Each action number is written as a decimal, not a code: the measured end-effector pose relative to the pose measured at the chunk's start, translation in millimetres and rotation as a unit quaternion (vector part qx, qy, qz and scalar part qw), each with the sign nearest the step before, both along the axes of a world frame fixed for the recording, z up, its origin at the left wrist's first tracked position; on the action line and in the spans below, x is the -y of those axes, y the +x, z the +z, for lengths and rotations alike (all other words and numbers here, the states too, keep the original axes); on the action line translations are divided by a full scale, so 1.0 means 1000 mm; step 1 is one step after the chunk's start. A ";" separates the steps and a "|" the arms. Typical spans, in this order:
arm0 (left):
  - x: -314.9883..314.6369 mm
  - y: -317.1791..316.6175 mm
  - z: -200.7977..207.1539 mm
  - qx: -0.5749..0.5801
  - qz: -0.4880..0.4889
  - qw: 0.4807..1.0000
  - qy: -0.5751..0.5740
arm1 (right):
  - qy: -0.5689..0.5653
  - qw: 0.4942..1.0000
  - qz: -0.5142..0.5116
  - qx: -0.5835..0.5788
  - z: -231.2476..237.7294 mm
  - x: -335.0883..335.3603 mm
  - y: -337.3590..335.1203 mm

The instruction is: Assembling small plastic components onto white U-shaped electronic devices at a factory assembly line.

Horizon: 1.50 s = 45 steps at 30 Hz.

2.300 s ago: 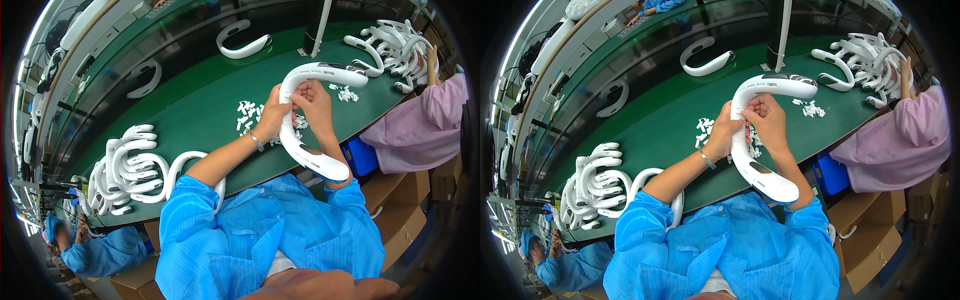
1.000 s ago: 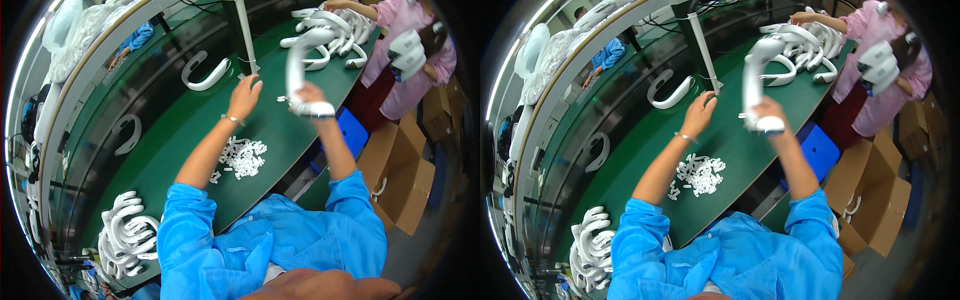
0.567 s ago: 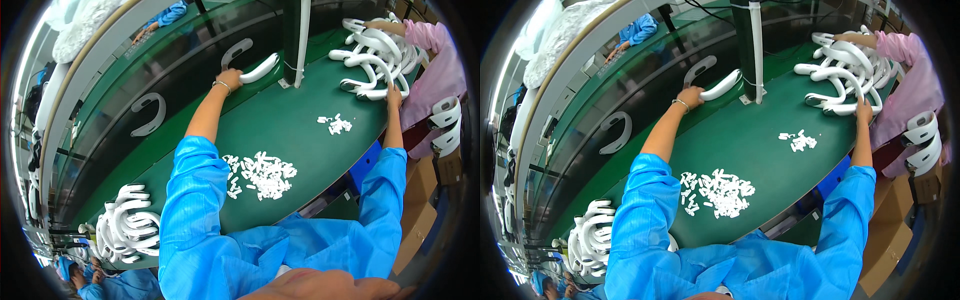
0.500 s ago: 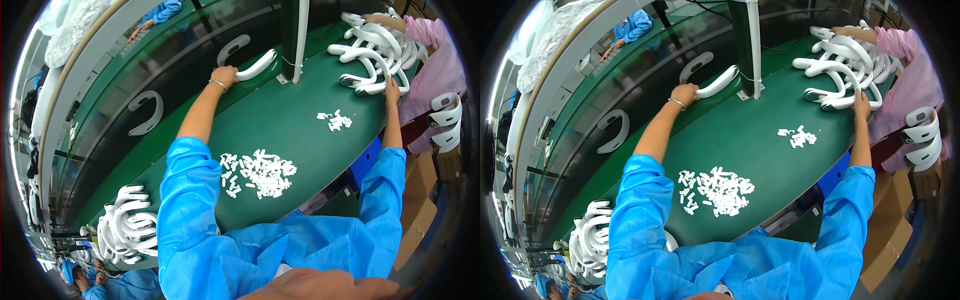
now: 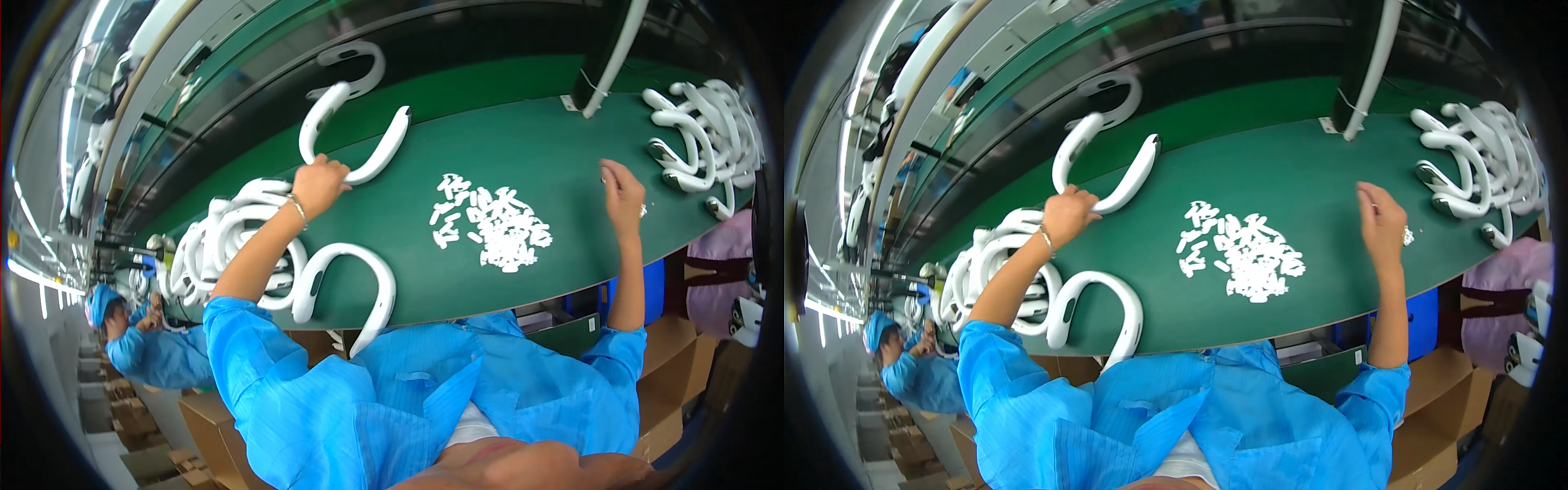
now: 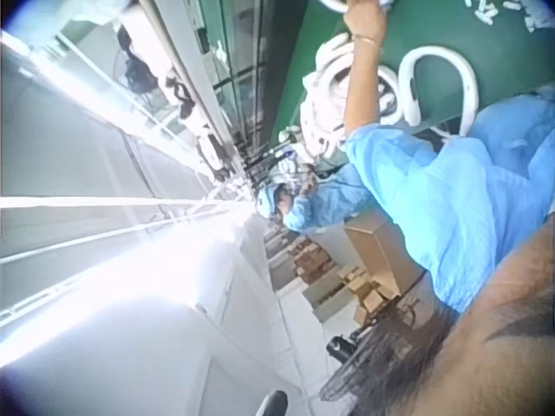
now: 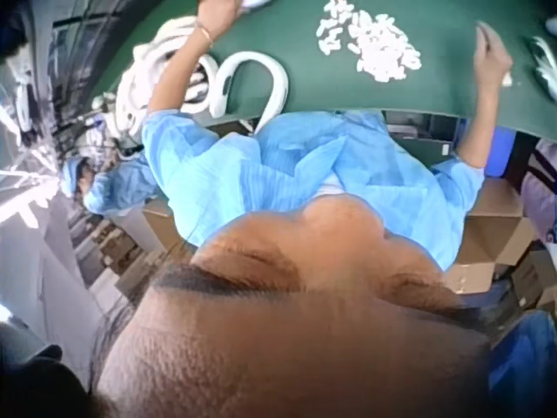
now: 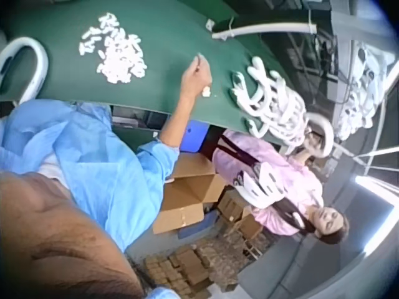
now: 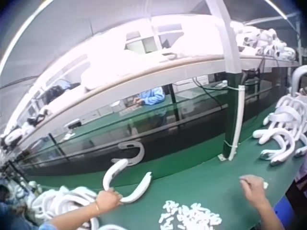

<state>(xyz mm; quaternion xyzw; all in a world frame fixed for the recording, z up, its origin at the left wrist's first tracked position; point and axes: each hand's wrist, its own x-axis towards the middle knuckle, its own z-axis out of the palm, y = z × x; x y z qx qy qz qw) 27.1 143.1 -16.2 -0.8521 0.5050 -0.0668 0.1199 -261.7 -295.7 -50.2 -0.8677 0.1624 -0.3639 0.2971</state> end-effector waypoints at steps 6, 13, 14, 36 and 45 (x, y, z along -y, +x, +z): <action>-0.008 -0.035 0.006 -0.181 0.048 0.965 0.185 | -0.137 0.942 0.289 -0.100 0.006 -0.109 0.093; 0.082 0.095 0.035 0.001 0.082 0.996 0.028 | -0.331 0.855 0.368 -0.156 -0.024 -0.163 0.140; 0.101 0.123 0.027 0.024 0.081 0.995 -0.045 | -0.349 0.847 0.367 -0.162 -0.026 -0.165 0.143; 0.123 0.058 0.096 -0.489 -0.003 0.522 -0.699 | 0.365 0.866 0.280 -0.197 -0.001 -0.103 0.109; 0.124 -0.003 0.042 -0.764 0.174 0.289 -0.550 | 0.376 0.857 0.263 -0.236 -0.007 -0.102 0.080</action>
